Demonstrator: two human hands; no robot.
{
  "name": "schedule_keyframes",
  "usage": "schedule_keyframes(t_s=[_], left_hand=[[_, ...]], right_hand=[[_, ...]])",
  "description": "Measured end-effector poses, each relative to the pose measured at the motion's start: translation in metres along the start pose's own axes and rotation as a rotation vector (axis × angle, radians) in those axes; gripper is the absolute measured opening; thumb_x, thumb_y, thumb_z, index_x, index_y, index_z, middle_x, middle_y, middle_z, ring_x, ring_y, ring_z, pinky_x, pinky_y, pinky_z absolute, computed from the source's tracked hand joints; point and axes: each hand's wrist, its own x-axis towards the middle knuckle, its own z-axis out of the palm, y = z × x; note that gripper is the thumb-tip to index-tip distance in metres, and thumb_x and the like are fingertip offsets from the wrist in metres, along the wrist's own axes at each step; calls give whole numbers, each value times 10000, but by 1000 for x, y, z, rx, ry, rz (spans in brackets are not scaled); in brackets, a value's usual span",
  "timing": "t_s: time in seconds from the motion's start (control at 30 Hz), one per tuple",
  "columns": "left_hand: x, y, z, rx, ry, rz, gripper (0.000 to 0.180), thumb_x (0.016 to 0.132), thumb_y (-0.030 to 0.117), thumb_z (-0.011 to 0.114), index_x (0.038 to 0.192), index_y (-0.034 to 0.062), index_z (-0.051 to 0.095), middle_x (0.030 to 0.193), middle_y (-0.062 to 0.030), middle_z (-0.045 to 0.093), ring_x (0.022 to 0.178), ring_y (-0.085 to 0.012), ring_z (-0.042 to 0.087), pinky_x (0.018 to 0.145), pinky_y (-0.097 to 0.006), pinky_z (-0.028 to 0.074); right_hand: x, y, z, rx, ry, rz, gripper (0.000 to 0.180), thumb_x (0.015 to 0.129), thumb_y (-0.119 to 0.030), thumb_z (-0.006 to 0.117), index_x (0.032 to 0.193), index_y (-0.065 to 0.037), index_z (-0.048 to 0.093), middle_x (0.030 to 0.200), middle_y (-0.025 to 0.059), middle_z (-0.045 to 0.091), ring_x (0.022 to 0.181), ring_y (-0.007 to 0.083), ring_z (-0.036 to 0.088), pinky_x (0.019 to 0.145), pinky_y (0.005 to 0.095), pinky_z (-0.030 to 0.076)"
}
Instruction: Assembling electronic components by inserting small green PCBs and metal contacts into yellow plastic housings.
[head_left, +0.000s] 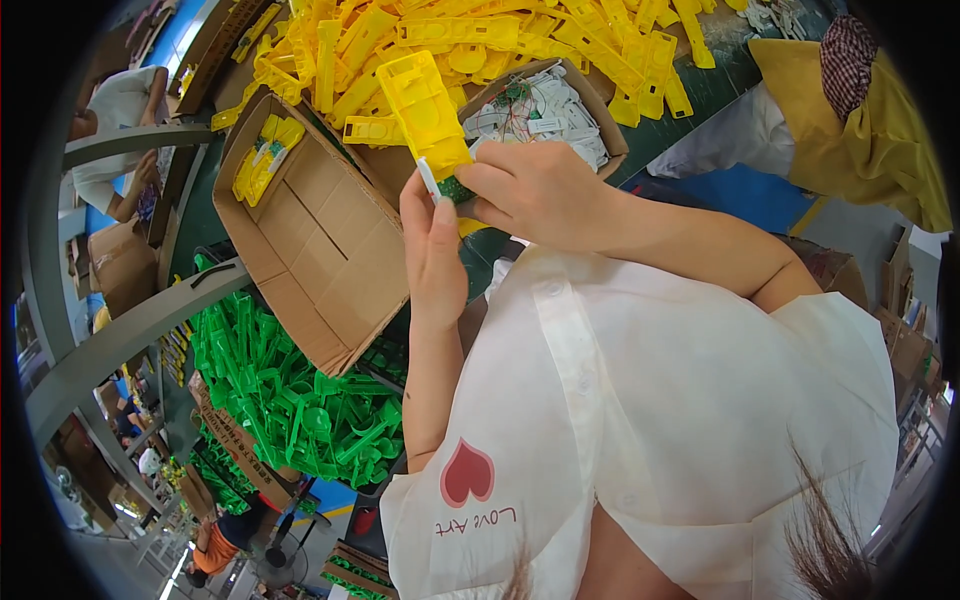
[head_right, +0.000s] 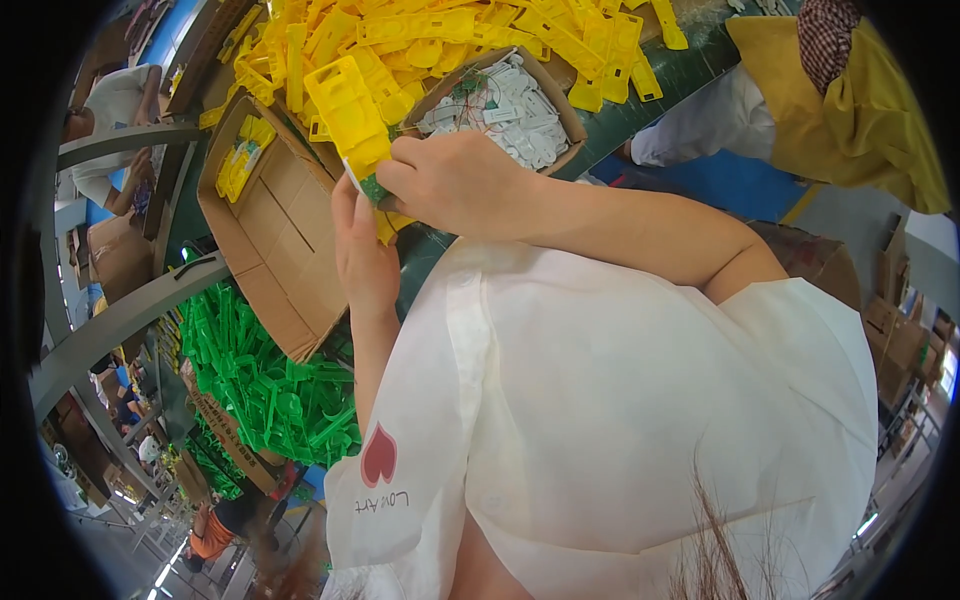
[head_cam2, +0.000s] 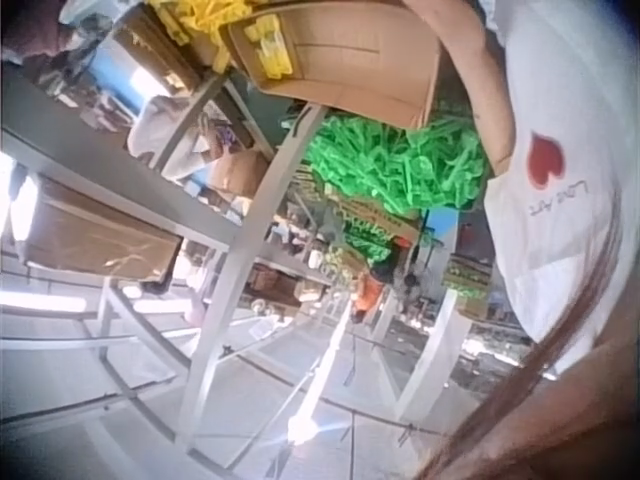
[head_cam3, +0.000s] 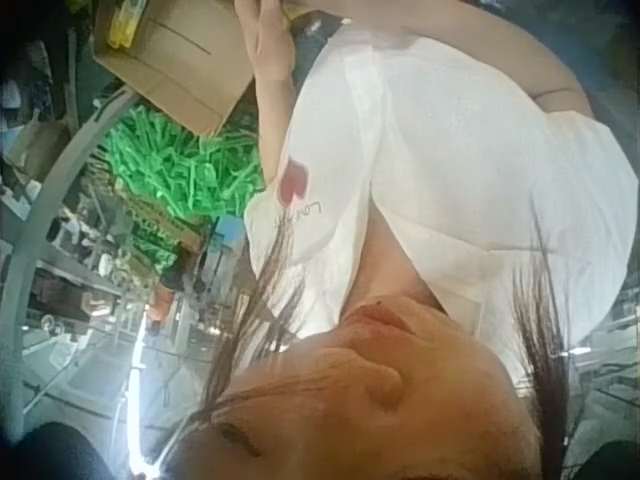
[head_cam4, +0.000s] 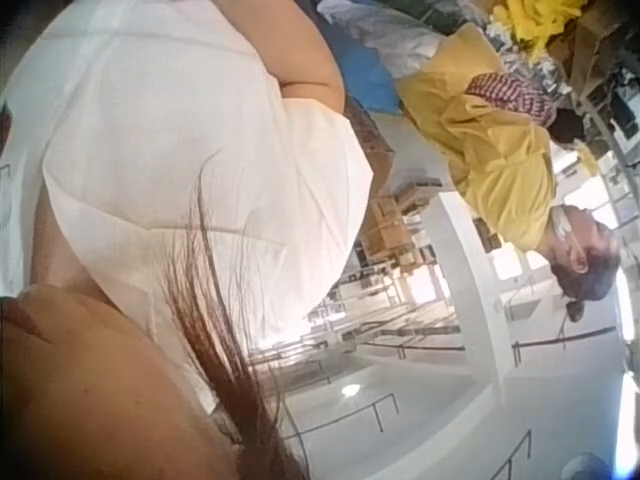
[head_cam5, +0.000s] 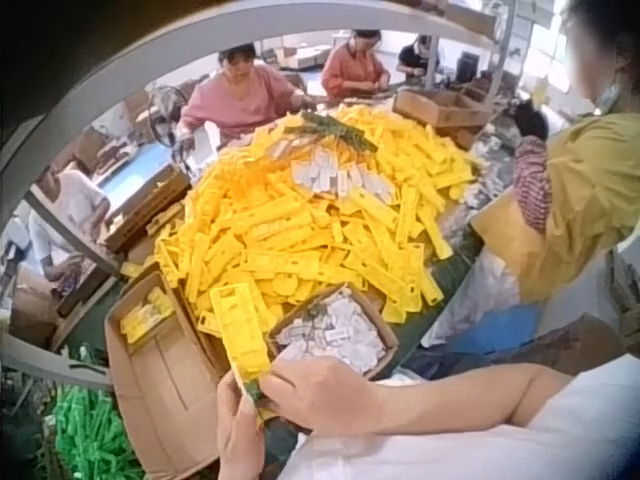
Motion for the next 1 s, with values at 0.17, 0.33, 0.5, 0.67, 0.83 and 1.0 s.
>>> schedule_keyframes(t_s=[0.17, 0.33, 0.5, 0.67, 0.83, 1.0], left_hand=[[7, -8, -1, 558, 24, 337, 364, 882, 75, 338, 1220, -37, 263, 1114, -125, 439, 1009, -176, 446, 868, -282, 353], [5, -5, 3, 484, 52, 327, 377, 874, 66, 340, 1228, -35, 255, 1106, -127, 439, 1004, -180, 452, 869, -281, 354], [5, -5, -3, 609, 7, 396, 398, 875, 72, 338, 1243, -34, 229, 1108, -131, 435, 984, -176, 453, 850, -280, 363], [0, -4, 6, 606, 33, 372, 413, 883, 103, 344, 1252, -35, 218, 1107, -139, 433, 975, -178, 449, 837, -276, 366], [-1, -5, 6, 583, 168, 398, 340, 885, 164, 406, 1151, -31, 324, 1021, -109, 464, 899, -151, 473, 780, -257, 391], [0, -16, 1, 553, 244, 426, 292, 867, 169, 454, 1069, -25, 369, 977, -97, 480, 853, -131, 484, 747, -241, 401]], right_hand=[[1, 0, -3, 221, 70, 44, 223, 677, -91, 616, 878, -30, 542, 707, 53, 533, 553, 164, 530, 484, 249, 429], [1, -4, -10, 701, 18, 601, 156, 781, -103, 577, 891, 6, 554, 693, 42, 589, 575, 60, 512, 510, 204, 413], [3, 0, -6, 949, -143, 756, 93, 795, -85, 549, 808, 7, 552, 660, 10, 550, 550, 49, 480, 492, 191, 394], [7, 0, -2, 853, -131, 688, 82, 786, -72, 545, 763, 5, 536, 642, 10, 543, 546, 55, 483, 490, 198, 396], [11, -3, -7, 948, -166, 712, 92, 771, -74, 549, 744, 12, 530, 620, 18, 537, 538, 59, 487, 489, 201, 397], [15, -1, -14, 1065, -320, 797, 122, 758, -105, 573, 727, 3, 526, 596, 13, 519, 538, 59, 485, 491, 199, 394]])
